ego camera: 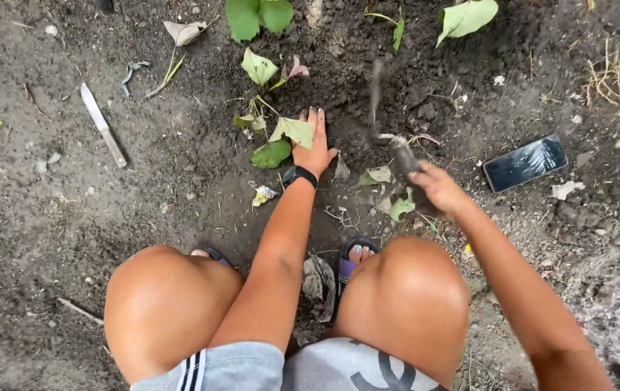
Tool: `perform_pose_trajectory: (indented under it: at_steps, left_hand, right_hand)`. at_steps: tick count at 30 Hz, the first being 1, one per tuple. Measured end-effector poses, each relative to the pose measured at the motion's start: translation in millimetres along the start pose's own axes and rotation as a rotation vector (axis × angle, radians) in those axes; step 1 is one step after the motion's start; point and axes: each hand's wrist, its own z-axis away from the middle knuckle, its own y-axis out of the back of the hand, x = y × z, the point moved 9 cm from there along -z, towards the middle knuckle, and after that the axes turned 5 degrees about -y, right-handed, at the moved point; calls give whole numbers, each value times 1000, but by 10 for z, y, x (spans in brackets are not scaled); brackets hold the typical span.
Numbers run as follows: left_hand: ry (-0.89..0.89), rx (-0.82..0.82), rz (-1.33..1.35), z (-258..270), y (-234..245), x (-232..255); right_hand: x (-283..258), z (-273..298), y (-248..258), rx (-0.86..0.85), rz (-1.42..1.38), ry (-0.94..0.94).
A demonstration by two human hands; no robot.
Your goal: The person uses a small hand hoe to dig holes in the soil and plants small seedlings one by one. They cover the roots with soil and pat it down to secure the plants.
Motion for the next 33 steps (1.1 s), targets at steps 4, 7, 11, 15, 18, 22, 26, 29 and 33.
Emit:
perform_pose_trajectory:
  at_steps: [4,7,11,15,18,22,26,29,33]
  left_hand:
    - [1,-18,-41,-73,-31,-41]
    - [-3,-18,-33,-45,-68,-46]
    - [-14,-3,15,-40,-1,-7]
    - [-26,22,74,-80,94,17]
    - [-18,56,197,-49,21,29]
    - [-22,97,194,15,149,65]
    - [31,334,252,-109,506,147]
    - [-109,378,-161,-471,696,602]
    - [-201,223,-354,-909,51,591]
  right_hand:
    - [-445,207,212,23,487,165]
    - [-468,382,235,34,718,46]
    - [-362,48,-43,180,898,50]
    - [311,-1056,-735,262,726,110]
    - [639,-1284,-804,199,192,190]
    - [322,-885,-1094,-225,-723,35]
    - [202,-792,-492,-141,-406,104]
    - [545,-745,19,98,130,44]
    - [553,-437,79,133,440,25]
